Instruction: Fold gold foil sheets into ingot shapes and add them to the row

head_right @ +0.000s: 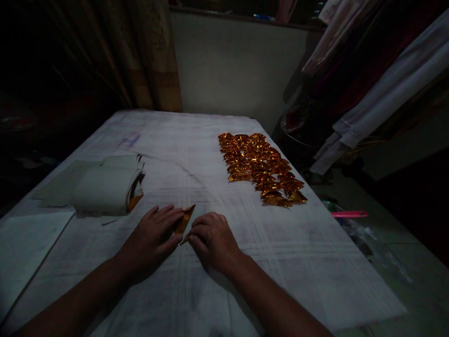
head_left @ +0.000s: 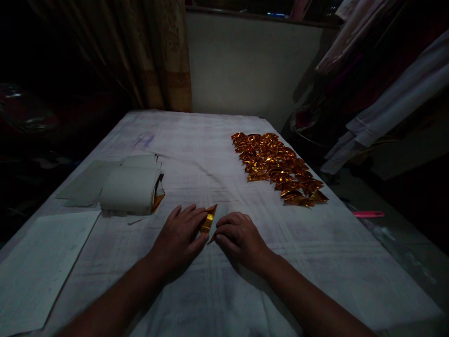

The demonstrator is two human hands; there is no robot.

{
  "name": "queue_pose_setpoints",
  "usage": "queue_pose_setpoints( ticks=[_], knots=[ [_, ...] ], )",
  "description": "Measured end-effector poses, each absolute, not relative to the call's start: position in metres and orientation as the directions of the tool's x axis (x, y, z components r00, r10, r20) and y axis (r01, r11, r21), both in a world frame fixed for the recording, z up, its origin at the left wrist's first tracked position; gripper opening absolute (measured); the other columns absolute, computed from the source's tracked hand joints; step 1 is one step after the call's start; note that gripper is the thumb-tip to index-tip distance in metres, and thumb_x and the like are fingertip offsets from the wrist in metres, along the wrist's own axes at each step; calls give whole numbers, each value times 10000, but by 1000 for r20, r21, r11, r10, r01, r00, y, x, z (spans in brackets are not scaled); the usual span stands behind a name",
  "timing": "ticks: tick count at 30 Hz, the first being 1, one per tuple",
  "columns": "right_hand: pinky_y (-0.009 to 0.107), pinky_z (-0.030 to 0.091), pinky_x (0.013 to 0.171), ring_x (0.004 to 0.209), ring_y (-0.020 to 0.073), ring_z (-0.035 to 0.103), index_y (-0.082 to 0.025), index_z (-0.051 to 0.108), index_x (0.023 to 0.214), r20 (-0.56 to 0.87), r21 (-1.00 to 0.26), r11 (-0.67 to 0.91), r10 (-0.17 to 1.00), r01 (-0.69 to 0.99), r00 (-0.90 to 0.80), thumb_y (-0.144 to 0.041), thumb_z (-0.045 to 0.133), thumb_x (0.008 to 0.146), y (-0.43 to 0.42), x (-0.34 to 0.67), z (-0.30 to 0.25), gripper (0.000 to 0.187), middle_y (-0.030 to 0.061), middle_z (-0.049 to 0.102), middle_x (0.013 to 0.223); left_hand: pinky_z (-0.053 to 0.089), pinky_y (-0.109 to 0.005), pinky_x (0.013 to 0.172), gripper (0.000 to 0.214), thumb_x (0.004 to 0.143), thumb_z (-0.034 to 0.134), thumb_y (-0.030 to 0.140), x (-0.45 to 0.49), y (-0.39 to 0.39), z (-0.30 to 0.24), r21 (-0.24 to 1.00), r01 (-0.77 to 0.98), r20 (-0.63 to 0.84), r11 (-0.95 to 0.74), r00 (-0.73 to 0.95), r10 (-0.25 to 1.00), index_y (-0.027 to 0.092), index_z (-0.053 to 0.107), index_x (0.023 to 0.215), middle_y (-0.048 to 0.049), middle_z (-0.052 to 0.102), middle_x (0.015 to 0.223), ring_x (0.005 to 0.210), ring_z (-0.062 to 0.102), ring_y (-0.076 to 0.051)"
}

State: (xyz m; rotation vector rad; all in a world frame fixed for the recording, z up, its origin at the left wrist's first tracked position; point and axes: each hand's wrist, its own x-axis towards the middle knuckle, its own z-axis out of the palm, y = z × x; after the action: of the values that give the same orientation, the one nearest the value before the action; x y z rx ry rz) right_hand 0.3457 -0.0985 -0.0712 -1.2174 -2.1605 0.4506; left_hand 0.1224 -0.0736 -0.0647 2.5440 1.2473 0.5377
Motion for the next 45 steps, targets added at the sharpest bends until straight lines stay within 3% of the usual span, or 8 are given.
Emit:
queue_pose_setpoints(
  ticks=[5, 14, 20, 29, 45],
  knots=[
    [367, 429, 841, 929, 198, 623, -237, 721, 835, 303, -607, 424, 905, 672, -298, -221, 685, 889, -98, 337, -69, 67, 22, 720, 961, 289, -585, 1181, 442, 928, 610, 344, 124, -74, -62, 400, 700, 201, -591, 562, 802, 241, 578, 1357, -90, 617, 1422, 1365, 512, -316],
    [373, 402, 808, 927, 221, 605, -232, 658, 767, 314, -582, 355, 928, 731, -201, -185, 656, 862, -100, 329, -71, 106, 29, 702, 933, 276, -591, 1183, 452, 941, 597, 350, 123, -75, -63, 414, 696, 190, -587, 564, 804, 246, 560, 1380, -97, 608, 1433, 1372, 504, -315],
    [378, 385, 808, 908, 226, 585, -223, 632, 769, 333, -567, 356, 924, 743, -188, -178, 648, 862, -102, 326, -71, 105, 32, 695, 919, 250, -592, 1192, 464, 977, 531, 313, 124, -78, -60, 406, 704, 162, -582, 572, 804, 243, 500, 1435, -88, 587, 1457, 1407, 464, -306],
    [377, 376, 796, 913, 232, 570, -224, 611, 774, 320, -521, 346, 927, 781, -197, -208, 633, 883, -103, 325, -71, 113, 43, 688, 949, 218, -586, 1203, 487, 990, 547, 450, 126, -80, -62, 402, 715, 172, -572, 555, 814, 251, 503, 1433, -96, 591, 1451, 1407, 462, -312],
    [373, 355, 824, 931, 235, 570, -213, 593, 788, 279, -520, 313, 942, 795, -189, -212, 721, 829, -104, 322, -66, 135, 27, 657, 912, 228, -622, 1195, 561, 892, 659, 301, 131, -82, -56, 425, 735, 154, -528, 516, 843, 255, 503, 1428, -70, 593, 1454, 1406, 466, -328]
  ],
)
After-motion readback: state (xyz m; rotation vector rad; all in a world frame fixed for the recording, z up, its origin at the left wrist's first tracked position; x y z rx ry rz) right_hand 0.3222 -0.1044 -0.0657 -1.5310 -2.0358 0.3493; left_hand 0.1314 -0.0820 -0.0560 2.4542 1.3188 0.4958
